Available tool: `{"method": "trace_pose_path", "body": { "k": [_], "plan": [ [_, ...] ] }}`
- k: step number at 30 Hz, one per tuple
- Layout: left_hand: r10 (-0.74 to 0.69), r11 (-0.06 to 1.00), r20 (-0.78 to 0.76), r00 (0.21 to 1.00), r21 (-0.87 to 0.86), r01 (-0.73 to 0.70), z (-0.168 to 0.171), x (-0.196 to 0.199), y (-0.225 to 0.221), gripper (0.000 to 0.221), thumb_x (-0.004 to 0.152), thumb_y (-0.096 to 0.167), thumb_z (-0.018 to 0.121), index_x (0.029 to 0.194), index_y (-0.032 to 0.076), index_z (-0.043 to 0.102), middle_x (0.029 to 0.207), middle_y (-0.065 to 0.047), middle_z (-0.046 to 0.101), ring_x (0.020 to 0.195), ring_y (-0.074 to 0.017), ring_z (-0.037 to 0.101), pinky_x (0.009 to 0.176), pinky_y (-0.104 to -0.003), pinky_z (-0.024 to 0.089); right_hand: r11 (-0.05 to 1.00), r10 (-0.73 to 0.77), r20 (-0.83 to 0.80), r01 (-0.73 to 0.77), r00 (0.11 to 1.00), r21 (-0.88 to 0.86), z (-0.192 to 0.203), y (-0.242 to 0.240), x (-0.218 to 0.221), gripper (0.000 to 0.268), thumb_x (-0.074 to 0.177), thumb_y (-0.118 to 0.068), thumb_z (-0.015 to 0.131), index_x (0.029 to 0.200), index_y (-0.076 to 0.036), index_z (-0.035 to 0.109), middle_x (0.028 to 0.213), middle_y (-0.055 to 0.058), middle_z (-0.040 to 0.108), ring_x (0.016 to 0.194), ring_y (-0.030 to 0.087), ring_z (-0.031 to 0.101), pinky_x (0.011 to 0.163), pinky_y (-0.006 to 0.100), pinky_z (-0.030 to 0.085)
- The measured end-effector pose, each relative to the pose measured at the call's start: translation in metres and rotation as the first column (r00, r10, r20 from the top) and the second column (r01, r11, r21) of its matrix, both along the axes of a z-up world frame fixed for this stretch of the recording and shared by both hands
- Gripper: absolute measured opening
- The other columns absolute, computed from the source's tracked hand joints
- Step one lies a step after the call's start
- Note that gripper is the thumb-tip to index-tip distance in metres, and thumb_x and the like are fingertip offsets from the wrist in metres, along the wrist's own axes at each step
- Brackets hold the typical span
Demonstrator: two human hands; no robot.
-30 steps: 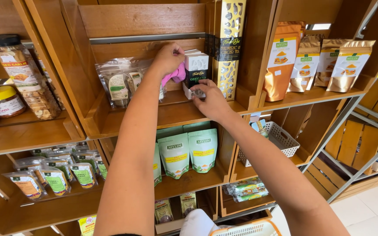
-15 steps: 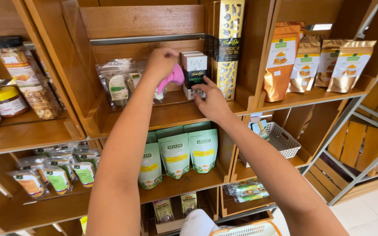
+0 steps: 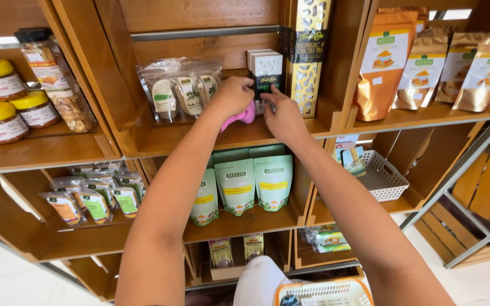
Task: Cleaning and wiping down wooden display shelves and packaged products in a grocery store section.
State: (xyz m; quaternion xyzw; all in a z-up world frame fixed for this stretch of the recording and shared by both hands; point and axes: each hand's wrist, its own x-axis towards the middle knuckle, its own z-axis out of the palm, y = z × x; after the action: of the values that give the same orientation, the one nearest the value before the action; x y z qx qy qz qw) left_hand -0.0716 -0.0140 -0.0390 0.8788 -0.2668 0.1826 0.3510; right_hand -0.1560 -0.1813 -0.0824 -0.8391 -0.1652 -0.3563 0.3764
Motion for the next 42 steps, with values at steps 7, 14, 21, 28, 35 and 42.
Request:
{"method": "trace_pose_path", "body": {
  "k": [7,14,21,28,35,42],
  "plan": [
    [0.088,0.967,0.303,0.949,-0.255,-0.008,-0.005,-0.073,-0.007,0.035,0.09,0.012,0.064,0.123,0.004,0.071,0.112,-0.019,0.074,0.105,-0.0338,0.07,0.093,-0.039,0.053,0.997,0.072,0.091,-0.072,0.993,-0.006,-0.001,-0.003,0.0,0.031,0.091,-0.004,0.059,0.119,-0.005,0.074,0.14,0.026,0.06,0.111,0.043,0.067,0.097,0.042,0.056],
    [0.031,0.881,0.247,0.969,-0.465,0.09,-0.021,-0.156,-0.009,0.032,0.094,0.01,0.063,0.124,0.004,0.07,0.112,-0.013,0.074,0.106,-0.023,0.071,0.096,-0.032,0.054,0.993,0.085,-0.004,-0.085,0.996,-0.082,-0.003,-0.007,-0.004,0.027,0.09,-0.007,0.064,0.116,-0.007,0.074,0.133,0.03,0.058,0.123,0.043,0.057,0.099,0.045,0.049],
    [-0.018,0.808,0.252,0.968,-0.567,0.163,-0.059,-0.208,0.0,0.031,0.102,0.007,0.061,0.132,0.002,0.065,0.122,-0.011,0.071,0.116,-0.0194,0.067,0.104,-0.03,0.051,0.981,0.189,0.213,-0.192,0.959,-0.004,-0.001,-0.014,-0.018,0.029,0.094,0.004,0.058,0.117,-0.003,0.074,0.138,0.027,0.062,0.128,0.04,0.061,0.107,0.042,0.05],
    [-0.125,0.706,0.166,0.978,-0.678,0.205,-0.103,-0.233,-0.015,0.035,0.106,0.008,0.061,0.14,0.003,0.06,0.131,-0.01,0.066,0.122,-0.0167,0.061,0.107,-0.03,0.049,0.697,0.575,0.221,-0.613,0.788,0.372,-0.058,-0.04,-0.088,0.021,0.109,0.002,0.051,0.123,0.003,0.065,0.141,0.017,0.064,0.125,0.019,0.064,0.11,0.03,0.051],
    [-0.177,0.695,0.166,0.97,-0.677,0.243,-0.14,-0.265,-0.048,0.038,0.103,0.009,0.062,0.14,0.003,0.058,0.133,-0.012,0.064,0.125,-0.0197,0.061,0.11,-0.032,0.048,0.596,0.657,-0.117,-0.419,0.745,0.685,-0.099,-0.052,-0.165,0.032,0.107,-0.018,0.058,0.137,-0.006,0.059,0.133,0.012,0.064,0.12,0.018,0.064,0.102,0.035,0.054],
    [-0.188,0.68,0.116,0.975,-0.701,0.215,-0.197,-0.307,-0.042,0.037,0.102,0.01,0.063,0.138,0.002,0.058,0.136,-0.015,0.063,0.128,-0.0239,0.06,0.111,-0.034,0.046,0.469,0.869,-0.415,-0.179,0.271,0.865,-0.157,-0.041,-0.223,0.07,0.094,-0.058,0.049,0.15,-0.017,0.042,0.136,0.008,0.062,0.121,0.023,0.063,0.098,0.049,0.057]
  ]
}}
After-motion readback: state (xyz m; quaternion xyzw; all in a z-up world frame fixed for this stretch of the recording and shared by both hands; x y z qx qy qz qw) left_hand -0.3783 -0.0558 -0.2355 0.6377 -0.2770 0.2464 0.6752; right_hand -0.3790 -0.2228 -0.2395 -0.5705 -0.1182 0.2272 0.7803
